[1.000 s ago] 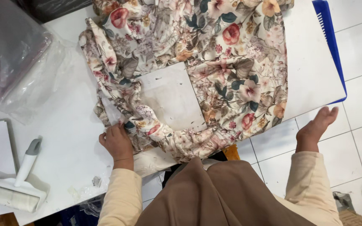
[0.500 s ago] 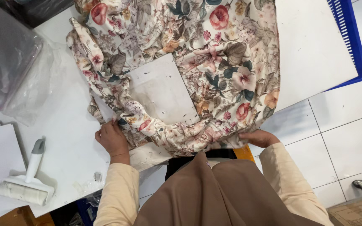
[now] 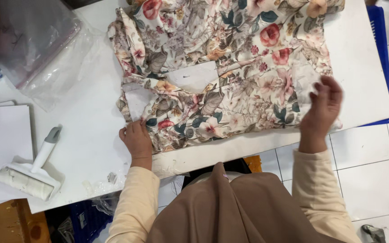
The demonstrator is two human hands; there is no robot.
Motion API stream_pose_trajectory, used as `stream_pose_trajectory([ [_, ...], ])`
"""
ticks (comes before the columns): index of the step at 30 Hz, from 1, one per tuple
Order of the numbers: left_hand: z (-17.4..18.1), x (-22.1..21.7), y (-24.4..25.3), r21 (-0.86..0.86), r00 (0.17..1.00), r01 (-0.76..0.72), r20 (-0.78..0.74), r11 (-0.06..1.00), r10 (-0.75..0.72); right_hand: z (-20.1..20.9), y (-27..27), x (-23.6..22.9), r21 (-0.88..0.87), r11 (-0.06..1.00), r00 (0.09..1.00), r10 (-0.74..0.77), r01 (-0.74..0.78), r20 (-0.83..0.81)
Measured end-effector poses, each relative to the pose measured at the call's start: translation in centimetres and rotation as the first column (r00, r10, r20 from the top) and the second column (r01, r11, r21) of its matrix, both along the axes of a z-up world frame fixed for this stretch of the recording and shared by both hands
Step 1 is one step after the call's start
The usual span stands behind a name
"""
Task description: The person folds a floral-patterned shirt on a white table using a rectangular board as a guide, then places the folded shirt into a clear plastic bag. The person repeats the folding and bagging process for additional shirts.
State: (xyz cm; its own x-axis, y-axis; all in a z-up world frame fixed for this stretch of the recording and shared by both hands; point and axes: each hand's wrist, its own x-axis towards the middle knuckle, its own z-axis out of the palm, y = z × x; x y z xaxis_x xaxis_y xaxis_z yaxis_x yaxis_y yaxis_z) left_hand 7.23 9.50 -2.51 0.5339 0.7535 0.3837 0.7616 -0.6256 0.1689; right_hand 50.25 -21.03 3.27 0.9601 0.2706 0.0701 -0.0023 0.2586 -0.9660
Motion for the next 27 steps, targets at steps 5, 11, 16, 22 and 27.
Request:
stream_pose_trajectory([
  [5, 0.6, 0.2, -0.1, -0.019, 1.0, 0.009, 0.014, 1.0, -0.009, 0.2, 7.8, -2.1, -0.634, 0.773, 0.828, 0.374, -0.029, 0.418],
  [11, 0.8, 0.2, 0.2, -0.064, 1.0, -0.001, 0.009, 0.998, 0.001, -1.9, 10.3, 3.2, -0.908, 0.347, 0.671, 0.618, 0.234, 0.409],
  [16, 0.7, -0.1, 0.0, -0.066, 1.0, -0.006, -0.01, 0.998, 0.005, -2.6, 5.0, 5.9, -0.669, 0.643, 0.71, 0.267, 0.372, 0.651],
  [22, 0.4, -0.3, 0.2, -0.068, 0.998, 0.002, -0.07, 0.998, -0.007, -4.0, -10.0, 1.3, -0.775, 0.461, 0.895, -0.323, 0.433, 0.308],
  [27, -0.4, -0.5, 0.5, -0.057, 0.998, 0.021, -0.054, 0.998, -0.024, -6.0, -13.9, 1.3, -0.865, 0.438, 0.963, -0.213, 0.245, 0.165],
])
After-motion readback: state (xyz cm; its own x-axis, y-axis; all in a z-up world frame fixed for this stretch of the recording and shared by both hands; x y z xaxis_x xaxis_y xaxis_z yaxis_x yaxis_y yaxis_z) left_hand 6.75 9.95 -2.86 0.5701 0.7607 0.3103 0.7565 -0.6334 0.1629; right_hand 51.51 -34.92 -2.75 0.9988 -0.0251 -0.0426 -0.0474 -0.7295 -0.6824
